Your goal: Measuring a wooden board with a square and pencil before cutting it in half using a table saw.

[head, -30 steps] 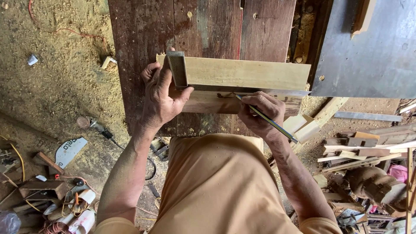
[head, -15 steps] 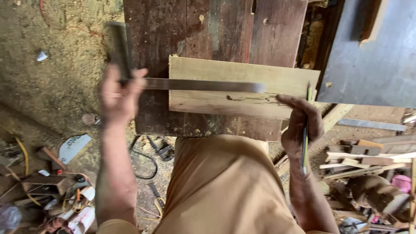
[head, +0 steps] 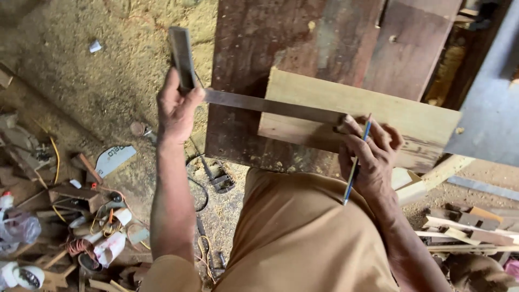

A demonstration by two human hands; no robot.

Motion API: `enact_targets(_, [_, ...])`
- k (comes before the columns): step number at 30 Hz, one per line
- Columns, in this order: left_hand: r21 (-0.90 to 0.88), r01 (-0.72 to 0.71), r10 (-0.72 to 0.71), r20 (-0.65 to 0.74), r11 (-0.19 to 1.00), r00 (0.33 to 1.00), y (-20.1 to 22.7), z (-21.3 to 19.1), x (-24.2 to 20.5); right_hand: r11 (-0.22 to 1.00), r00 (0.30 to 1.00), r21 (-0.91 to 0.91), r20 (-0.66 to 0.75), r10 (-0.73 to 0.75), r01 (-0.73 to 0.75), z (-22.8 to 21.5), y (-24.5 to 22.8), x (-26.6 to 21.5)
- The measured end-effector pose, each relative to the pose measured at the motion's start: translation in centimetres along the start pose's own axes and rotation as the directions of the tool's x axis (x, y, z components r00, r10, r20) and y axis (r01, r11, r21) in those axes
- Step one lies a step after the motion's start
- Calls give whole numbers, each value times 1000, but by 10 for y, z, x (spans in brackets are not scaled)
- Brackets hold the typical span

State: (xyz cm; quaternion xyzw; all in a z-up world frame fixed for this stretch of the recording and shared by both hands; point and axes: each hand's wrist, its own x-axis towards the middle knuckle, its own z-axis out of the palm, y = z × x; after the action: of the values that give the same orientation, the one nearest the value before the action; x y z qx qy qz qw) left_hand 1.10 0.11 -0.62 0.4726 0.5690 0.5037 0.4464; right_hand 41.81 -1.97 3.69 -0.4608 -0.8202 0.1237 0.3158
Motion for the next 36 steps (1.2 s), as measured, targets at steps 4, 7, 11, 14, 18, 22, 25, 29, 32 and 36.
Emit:
enact_targets(4, [-372, 108, -179, -161, 922, 971, -20, 27, -5, 998, 999, -67, 37, -10, 12, 3, -2, -2])
enact_targets(7, [-610, 216, -394, -173, 762, 903, -2, 61, -10, 996, 999, -93, 50, 8, -3, 4, -3, -3])
enact_targets(11, [-563, 201, -317, -116, 802, 941, -30, 91, -25, 997, 997, -68, 71, 42, -37, 3, -3, -5])
enact_targets(14, [-565, 166, -278, -118, 808, 953, -33, 97, -26, 989, 993, 94, 53, 108, -112, 6, 4, -7])
enact_targets(18, [-514, 165, -235, -74, 842, 969, -42, 102, -33, 823, 976, 529, 66, 207, -210, 12, -32, 41])
enact_targets(22, [-580, 166, -156, 67, 798, 985, -51, 103, -30, 634, 969, 737, 230, 94, -236, 20, -62, 102])
enact_targets(25, [-635, 155, -104, 117, 757, 988, -38, 105, -24, 504, 931, 792, 355, 79, -345, 33, -63, 116])
enact_targets(29, [-666, 129, -68, 117, 734, 991, -43, 105, -25, 464, 884, 759, 446, 140, -457, 39, -61, 117])
enact_targets(32, [-652, 122, -52, 125, 748, 991, -52, 102, -28, 288, 791, 738, 547, 274, -610, 31, -64, 118])
enact_targets(36, [-613, 132, -59, 139, 779, 989, -22, 101, -22, 346, 822, 746, 507, 258, -569, 22, -62, 119])
